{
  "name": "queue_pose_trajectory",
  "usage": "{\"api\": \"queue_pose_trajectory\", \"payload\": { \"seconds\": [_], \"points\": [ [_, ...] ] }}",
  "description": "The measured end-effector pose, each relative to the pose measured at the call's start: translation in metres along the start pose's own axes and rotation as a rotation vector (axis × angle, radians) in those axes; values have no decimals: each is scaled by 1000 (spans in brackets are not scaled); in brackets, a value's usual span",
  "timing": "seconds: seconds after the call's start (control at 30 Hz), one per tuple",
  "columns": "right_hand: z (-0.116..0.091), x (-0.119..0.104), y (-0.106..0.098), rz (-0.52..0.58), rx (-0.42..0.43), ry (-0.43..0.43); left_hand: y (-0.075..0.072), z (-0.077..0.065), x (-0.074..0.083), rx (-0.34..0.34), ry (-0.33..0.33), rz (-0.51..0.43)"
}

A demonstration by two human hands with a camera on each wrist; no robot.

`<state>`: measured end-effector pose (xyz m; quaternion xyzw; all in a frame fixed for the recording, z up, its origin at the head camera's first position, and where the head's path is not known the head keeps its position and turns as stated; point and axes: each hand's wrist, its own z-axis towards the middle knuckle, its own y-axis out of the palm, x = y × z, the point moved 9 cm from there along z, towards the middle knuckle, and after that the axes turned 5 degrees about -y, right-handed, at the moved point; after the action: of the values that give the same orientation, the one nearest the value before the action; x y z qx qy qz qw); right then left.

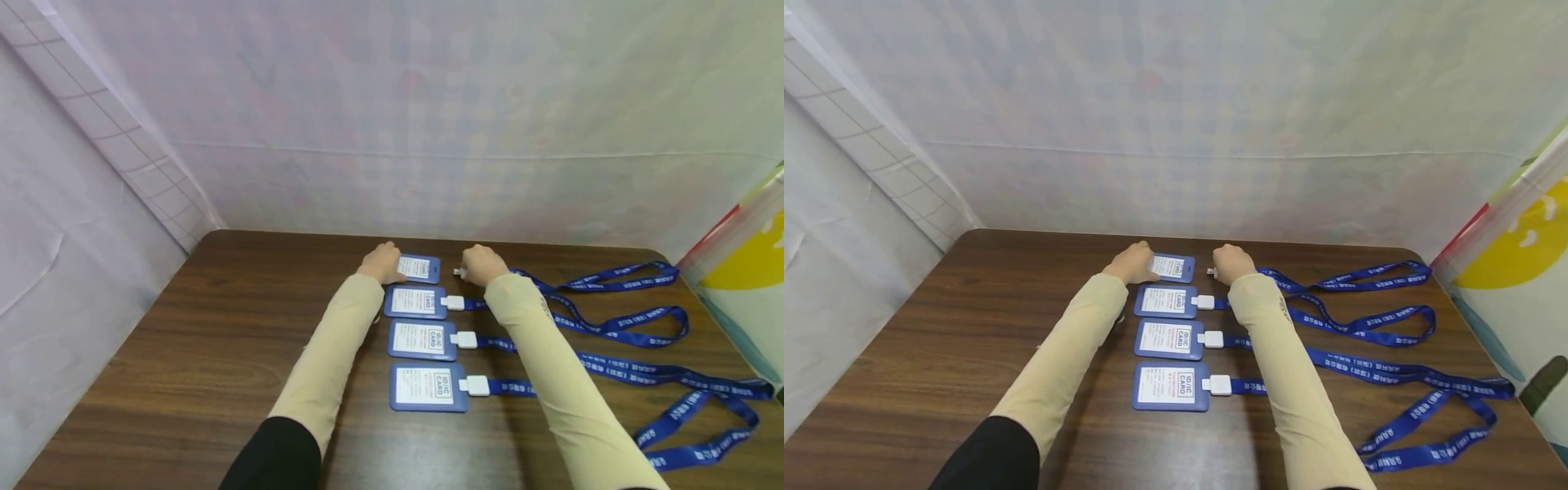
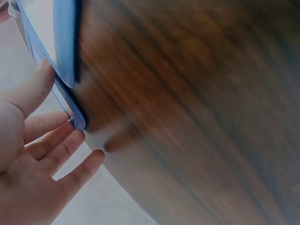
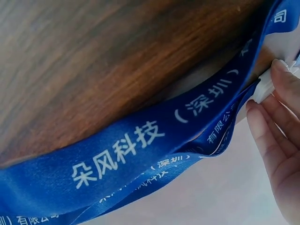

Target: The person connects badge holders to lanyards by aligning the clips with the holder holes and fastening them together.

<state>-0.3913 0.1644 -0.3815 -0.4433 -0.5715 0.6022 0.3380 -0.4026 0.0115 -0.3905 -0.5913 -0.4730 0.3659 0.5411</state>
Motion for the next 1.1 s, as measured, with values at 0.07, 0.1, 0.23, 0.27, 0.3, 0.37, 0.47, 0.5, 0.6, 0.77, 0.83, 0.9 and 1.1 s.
{"api": "queue_pose_trajectory", "payload": {
  "seconds": [0.07, 0.1, 0.23, 0.27, 0.3, 0.37, 0.47, 0.5, 0.6, 0.77, 0.83, 0.9, 1.1],
  "points": [
    [0, 1, 1, 4, -3, -4, 0, 0, 1, 3, 1, -2],
    [-1, 1, 2, 9, -4, -5, 0, 0, 1, 1, 1, -3],
    [-2, 2, 2, 14, 7, -18, 0, 1, 1, -7, 0, -14],
    [-2, 2, 1, 15, 13, -24, 0, 1, 1, -7, 0, -15],
    [-2, 2, 1, 16, 18, -27, 0, 1, 0, -6, -2, -14],
    [-1, 1, 1, 15, 26, -37, -1, 2, 0, -3, -5, -9],
    [-1, 2, 2, 30, 26, -34, -2, 2, 0, 0, -6, -2],
    [-1, 3, 3, 37, 23, -30, -2, 2, 0, 0, -4, -2],
    [-1, 5, 6, 48, 19, -27, -3, 1, 1, 2, 2, -5],
    [-1, 5, 5, 63, 21, -40, -4, -1, 1, 13, -3, -13],
    [-1, 4, 5, 65, 24, -43, -5, -1, 1, 18, -4, -17],
    [-1, 5, 5, 67, 26, -43, -5, -1, 1, 22, -4, -20],
    [0, 3, 4, 56, 38, -69, -5, 0, 1, 21, -10, -28]
  ]
}}
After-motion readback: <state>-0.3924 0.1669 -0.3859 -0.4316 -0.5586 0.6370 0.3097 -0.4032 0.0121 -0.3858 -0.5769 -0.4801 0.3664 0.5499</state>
